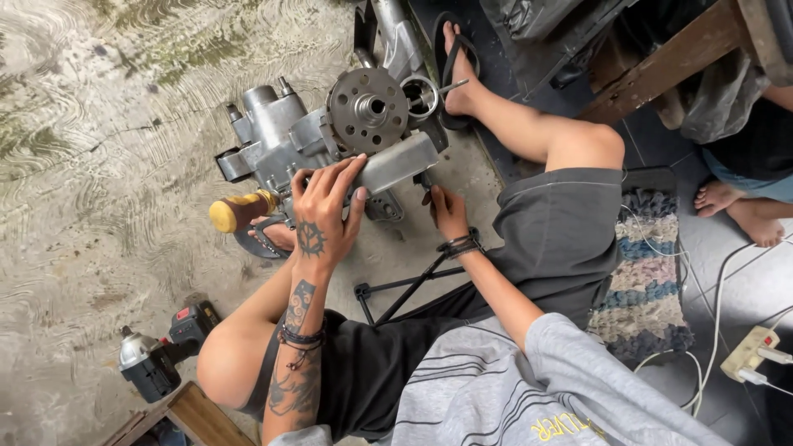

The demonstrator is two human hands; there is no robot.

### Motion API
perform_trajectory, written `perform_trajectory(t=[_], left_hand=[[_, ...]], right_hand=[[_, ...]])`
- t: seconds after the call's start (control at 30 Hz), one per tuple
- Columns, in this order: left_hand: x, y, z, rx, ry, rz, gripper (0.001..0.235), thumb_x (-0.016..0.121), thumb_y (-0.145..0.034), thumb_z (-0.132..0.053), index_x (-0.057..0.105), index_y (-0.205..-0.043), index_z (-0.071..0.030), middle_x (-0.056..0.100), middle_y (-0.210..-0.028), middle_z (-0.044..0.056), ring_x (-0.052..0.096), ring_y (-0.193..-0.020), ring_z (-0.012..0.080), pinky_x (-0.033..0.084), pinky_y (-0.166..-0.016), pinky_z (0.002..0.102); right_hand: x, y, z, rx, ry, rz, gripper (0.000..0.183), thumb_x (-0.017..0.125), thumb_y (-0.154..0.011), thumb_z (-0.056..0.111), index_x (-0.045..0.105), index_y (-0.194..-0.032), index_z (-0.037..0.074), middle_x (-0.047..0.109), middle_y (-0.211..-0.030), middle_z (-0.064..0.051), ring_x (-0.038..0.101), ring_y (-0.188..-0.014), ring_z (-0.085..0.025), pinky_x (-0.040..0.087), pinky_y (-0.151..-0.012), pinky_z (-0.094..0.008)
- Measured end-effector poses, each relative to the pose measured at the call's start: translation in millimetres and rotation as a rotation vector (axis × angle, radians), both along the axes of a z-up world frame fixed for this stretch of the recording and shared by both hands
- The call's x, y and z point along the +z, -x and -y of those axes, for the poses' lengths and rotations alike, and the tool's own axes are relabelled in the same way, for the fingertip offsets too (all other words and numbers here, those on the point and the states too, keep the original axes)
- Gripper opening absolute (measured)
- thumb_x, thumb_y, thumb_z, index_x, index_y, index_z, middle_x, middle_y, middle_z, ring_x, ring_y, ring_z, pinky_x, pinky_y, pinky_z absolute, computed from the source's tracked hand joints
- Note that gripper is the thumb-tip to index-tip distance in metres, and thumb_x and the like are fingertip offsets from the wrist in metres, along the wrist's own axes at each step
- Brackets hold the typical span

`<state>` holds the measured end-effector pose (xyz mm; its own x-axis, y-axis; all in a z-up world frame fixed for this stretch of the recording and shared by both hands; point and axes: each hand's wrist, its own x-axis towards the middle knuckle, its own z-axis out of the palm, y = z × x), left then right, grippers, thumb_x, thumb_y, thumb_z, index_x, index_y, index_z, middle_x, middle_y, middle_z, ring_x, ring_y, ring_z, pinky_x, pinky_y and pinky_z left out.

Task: Assembling and securing a metal bracket onto a motorcycle engine casing using hand tools.

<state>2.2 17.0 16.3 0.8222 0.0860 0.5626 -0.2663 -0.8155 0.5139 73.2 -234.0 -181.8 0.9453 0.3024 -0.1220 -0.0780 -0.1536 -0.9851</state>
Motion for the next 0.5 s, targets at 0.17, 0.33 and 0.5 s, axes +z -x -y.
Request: perform_trajectory(t=[0.17,0.33,0.5], left_hand=[[-0.6,1.9,1.0,-0.002,0.011,0.002,0.04,0.044,-0.11,-0.03,0.066,-0.134,-0.007,0.07,-0.112,0.013,0.068,-0.104,0.0288,0.038,-0.099,0.046],[1.5,0.9,1.6,0.007,0.018,-0.001,0.039,0.045,-0.109,-0.03,0.065,-0.134,-0.008,0.07,-0.114,0.011,0.068,-0.105,0.0276,0.039,-0.099,0.046],[2.7,1.9,4.0,0.016,0.022,-0.013,0.038,0.045,-0.11,-0.031,0.065,-0.134,-0.009,0.07,-0.114,0.01,0.068,-0.105,0.0266,0.038,-0.101,0.045]], right_hand=[[10.2,6.1,-1.6,0.022,0.06,0.069,0.052,0.04,-0.115,0.031,0.067,-0.08,0.005,0.047,-0.043,-0.004,0.043,-0.036,-0.008,0.037,-0.04,-0.022],[12.4,-1.4,-0.5,0.016,0.037,0.053,0.053,0.041,-0.115,0.032,0.066,-0.076,0.005,0.046,-0.042,-0.005,0.041,-0.034,-0.009,0.036,-0.039,-0.024],[15.2,10.1,-3.0,0.004,0.033,0.051,0.055,0.041,-0.115,0.035,0.065,-0.076,0.006,0.046,-0.043,-0.005,0.042,-0.034,-0.009,0.036,-0.037,-0.023]])
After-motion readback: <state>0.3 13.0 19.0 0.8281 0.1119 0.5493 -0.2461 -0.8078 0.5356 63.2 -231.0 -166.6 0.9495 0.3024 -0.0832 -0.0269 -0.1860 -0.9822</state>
